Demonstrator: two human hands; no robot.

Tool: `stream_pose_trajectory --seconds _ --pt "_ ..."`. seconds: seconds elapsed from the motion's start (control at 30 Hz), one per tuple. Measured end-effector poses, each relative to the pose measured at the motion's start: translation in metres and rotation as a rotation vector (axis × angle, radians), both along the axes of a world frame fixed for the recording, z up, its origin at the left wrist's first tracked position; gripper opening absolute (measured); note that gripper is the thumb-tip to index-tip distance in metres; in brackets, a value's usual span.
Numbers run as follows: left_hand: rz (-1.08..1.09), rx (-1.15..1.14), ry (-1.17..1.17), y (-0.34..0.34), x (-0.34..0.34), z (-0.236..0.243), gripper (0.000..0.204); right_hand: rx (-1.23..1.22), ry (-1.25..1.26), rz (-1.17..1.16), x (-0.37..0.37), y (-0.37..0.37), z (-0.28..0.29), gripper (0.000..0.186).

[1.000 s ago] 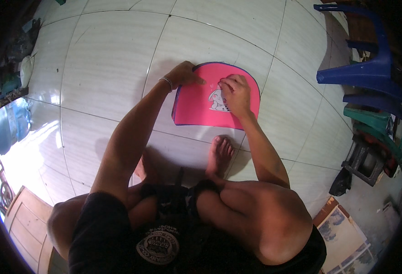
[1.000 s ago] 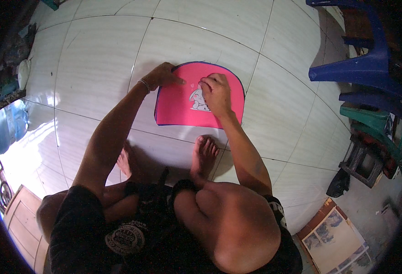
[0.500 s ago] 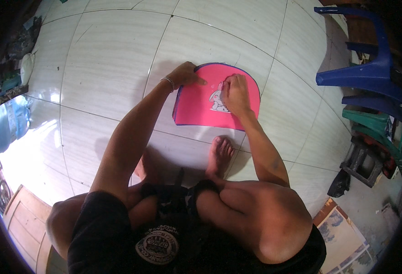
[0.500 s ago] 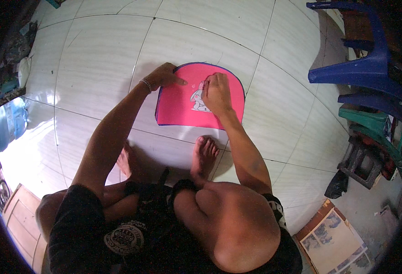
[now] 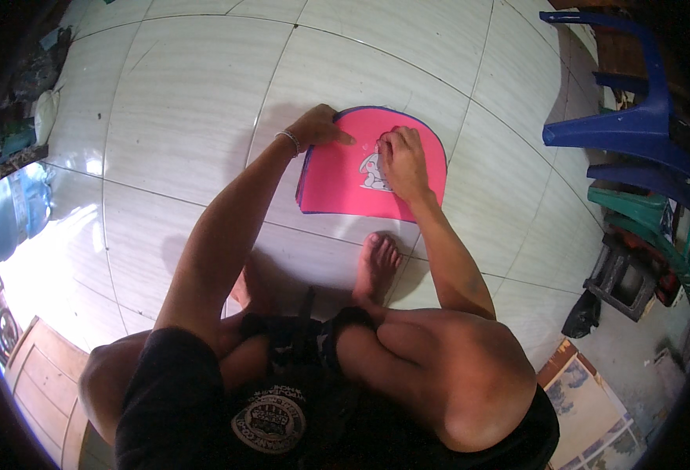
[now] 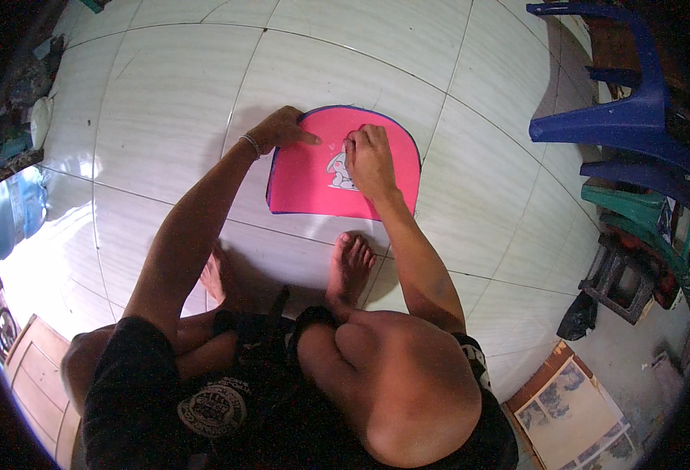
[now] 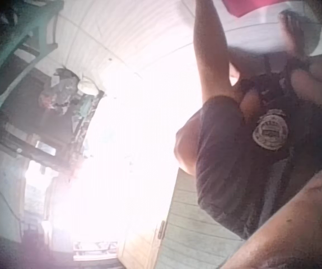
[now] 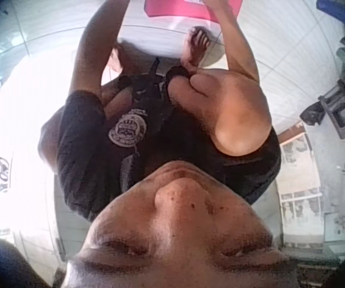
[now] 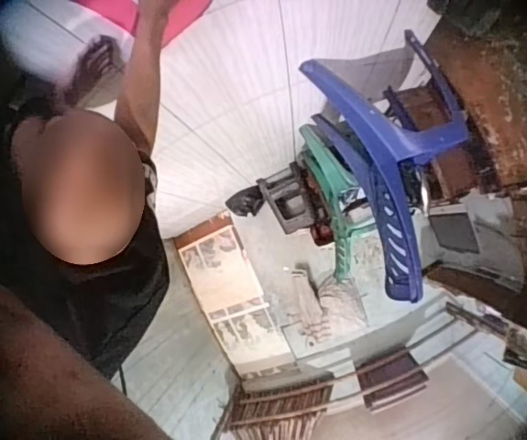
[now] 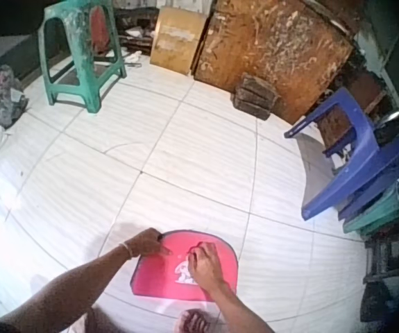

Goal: The person prepares a screen printing frame with ink, uses a squeegee to print designs onto fabric panels, and then organizes the printed panels by hand into stacks on the floor.

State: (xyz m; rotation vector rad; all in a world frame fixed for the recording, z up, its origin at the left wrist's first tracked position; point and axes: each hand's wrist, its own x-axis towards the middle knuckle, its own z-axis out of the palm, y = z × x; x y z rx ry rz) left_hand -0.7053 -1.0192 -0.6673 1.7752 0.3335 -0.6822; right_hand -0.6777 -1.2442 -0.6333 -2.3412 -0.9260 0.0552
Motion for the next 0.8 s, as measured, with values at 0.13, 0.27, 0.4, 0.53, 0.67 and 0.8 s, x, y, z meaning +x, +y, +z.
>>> stream_pose_trajectory --seconds 0.13,0.27,0.4,0.53,0.67,0.8 --pt "-0.018 0.047 0.012 -0.001 0.001 0.007 0.039 -0.088 -0.08 0.033 0.0 0.0 -0.006 0.007" --pt "0.001 0.01 0.001 0.001 -0.001 0.005 0.041 -0.075 -0.054 0.027 0.0 0.0 -0.005 0.007" --pt "-0.028 0.072 0.007 0.0 0.001 0.016 0.041 -0.054 -0.016 -0.034 0.003 -0.012 -0.003 0.006" --pt "-0.027 0.062 0.015 0.0 0.0 0.019 0.04 0.012 0.013 -0.022 0.003 -0.014 0.001 0.006" --pt "0.005 0.016 0.003 0.001 -0.002 0.007 0.039 0.071 0.052 0.0 0.0 -0.002 0.003 0.008" --pt "0.008 0.03 -0.003 0.0 -0.001 0.004 0.038 -0.019 0.003 0.006 -0.002 0.0 -0.002 0.011"
